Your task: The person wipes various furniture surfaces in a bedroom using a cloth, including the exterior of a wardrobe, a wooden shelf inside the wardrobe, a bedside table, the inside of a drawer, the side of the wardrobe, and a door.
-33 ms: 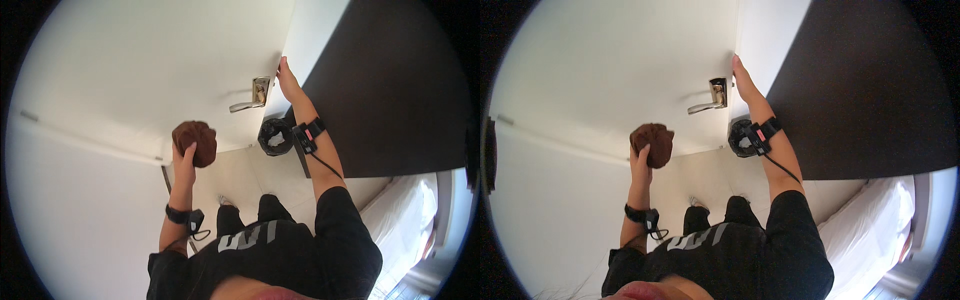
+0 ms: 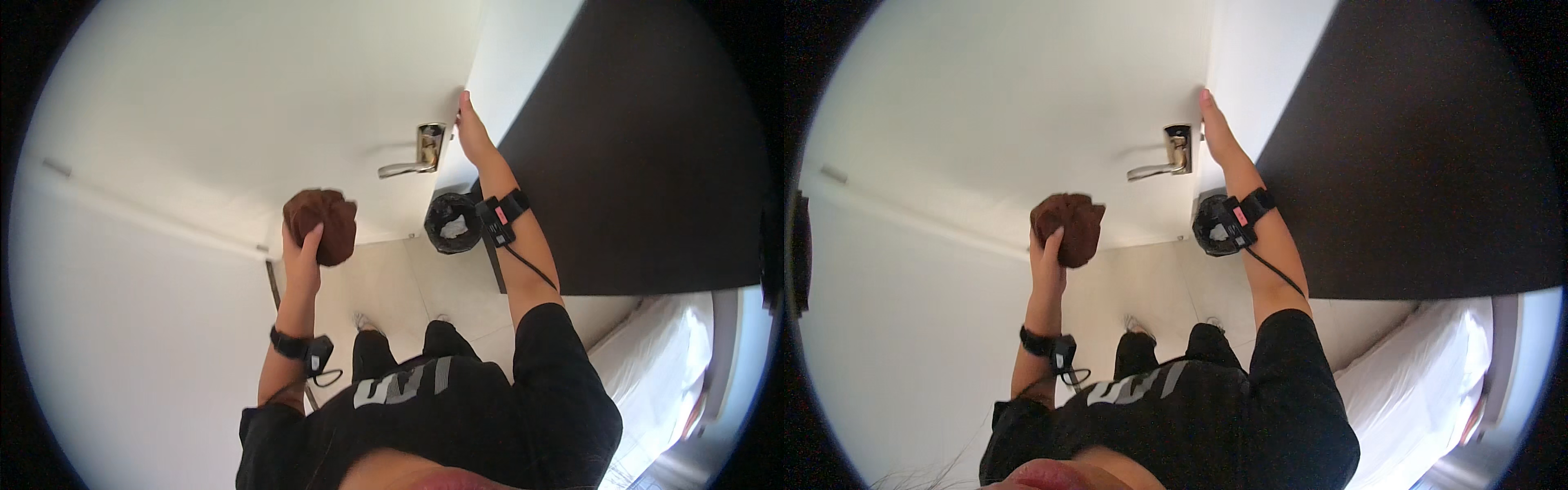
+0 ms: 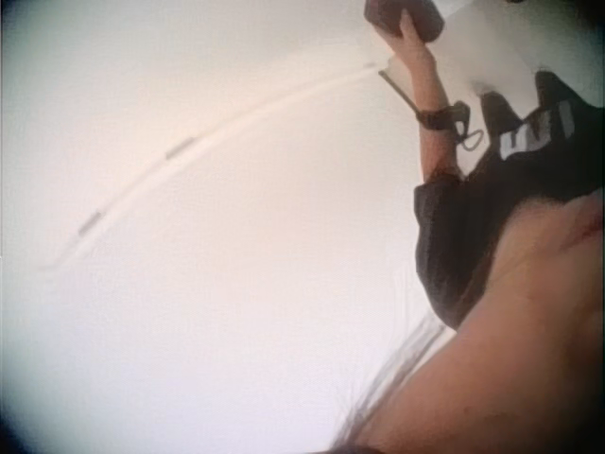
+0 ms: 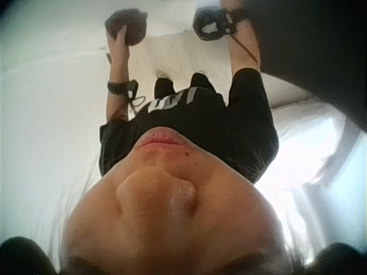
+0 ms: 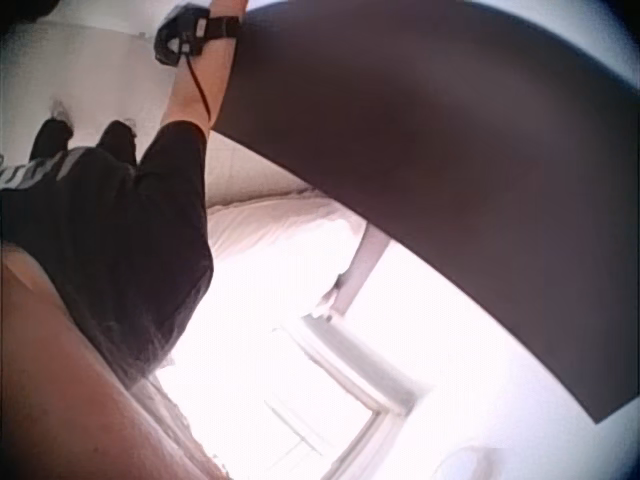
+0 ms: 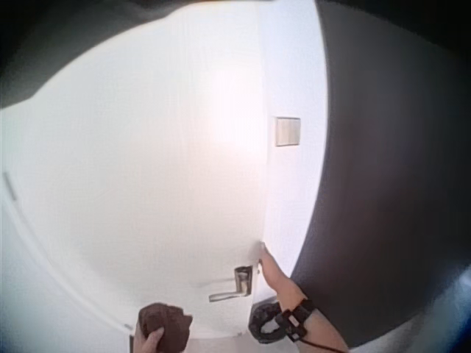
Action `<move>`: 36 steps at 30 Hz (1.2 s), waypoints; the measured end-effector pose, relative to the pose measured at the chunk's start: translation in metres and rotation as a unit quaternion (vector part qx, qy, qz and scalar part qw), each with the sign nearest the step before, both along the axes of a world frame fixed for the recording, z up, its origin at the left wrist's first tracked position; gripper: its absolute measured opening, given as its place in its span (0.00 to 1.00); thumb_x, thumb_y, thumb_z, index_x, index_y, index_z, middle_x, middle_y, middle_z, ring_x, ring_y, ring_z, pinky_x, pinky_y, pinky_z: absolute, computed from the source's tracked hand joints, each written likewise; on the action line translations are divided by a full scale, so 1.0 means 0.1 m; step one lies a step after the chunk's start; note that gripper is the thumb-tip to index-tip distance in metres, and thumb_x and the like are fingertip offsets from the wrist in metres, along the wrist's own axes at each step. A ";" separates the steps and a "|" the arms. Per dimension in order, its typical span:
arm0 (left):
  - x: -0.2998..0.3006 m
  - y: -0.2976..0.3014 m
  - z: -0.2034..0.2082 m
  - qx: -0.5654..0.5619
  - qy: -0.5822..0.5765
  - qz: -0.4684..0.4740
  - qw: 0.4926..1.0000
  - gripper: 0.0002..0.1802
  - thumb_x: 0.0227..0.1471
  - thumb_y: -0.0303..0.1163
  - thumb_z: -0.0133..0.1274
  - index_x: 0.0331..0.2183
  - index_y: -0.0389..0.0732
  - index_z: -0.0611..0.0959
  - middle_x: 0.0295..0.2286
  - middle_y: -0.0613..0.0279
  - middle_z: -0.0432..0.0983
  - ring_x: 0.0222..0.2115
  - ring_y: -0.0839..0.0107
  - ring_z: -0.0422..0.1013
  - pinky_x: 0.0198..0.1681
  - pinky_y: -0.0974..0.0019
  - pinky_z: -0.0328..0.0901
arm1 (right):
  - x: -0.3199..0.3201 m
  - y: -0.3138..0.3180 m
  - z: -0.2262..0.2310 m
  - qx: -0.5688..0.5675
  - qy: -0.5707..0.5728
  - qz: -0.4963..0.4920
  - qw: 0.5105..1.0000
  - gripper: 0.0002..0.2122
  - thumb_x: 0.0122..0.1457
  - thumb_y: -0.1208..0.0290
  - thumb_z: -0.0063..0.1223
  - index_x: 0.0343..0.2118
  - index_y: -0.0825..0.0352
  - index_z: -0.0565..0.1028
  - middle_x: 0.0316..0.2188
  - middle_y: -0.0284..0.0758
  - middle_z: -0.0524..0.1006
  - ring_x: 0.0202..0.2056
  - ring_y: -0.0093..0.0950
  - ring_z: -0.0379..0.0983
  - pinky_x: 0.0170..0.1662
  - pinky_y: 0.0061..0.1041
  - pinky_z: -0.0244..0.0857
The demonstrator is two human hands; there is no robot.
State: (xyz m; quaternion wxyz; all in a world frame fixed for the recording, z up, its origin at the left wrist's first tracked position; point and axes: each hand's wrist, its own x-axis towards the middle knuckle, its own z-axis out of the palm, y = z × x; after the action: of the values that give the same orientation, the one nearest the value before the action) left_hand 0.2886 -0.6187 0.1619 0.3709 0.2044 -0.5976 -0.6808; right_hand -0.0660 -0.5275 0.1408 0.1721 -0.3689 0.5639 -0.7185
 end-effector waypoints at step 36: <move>-0.39 0.76 -0.25 -0.596 -0.317 0.034 0.736 0.25 0.32 0.26 0.57 0.39 0.38 0.70 0.41 0.52 0.67 0.48 0.55 0.60 0.52 0.56 0.54 | 0.80 0.62 0.69 0.179 0.290 0.239 0.909 0.18 0.41 0.63 0.66 0.30 0.70 0.75 0.24 0.39 0.76 0.30 0.32 0.73 0.37 0.27 0.66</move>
State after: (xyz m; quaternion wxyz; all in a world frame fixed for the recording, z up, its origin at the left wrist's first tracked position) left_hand 0.2498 -0.5424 0.1367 0.2288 0.1660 -0.9569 -0.0673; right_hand 0.0138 -0.4656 0.2097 0.2305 -0.6477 0.6029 -0.4048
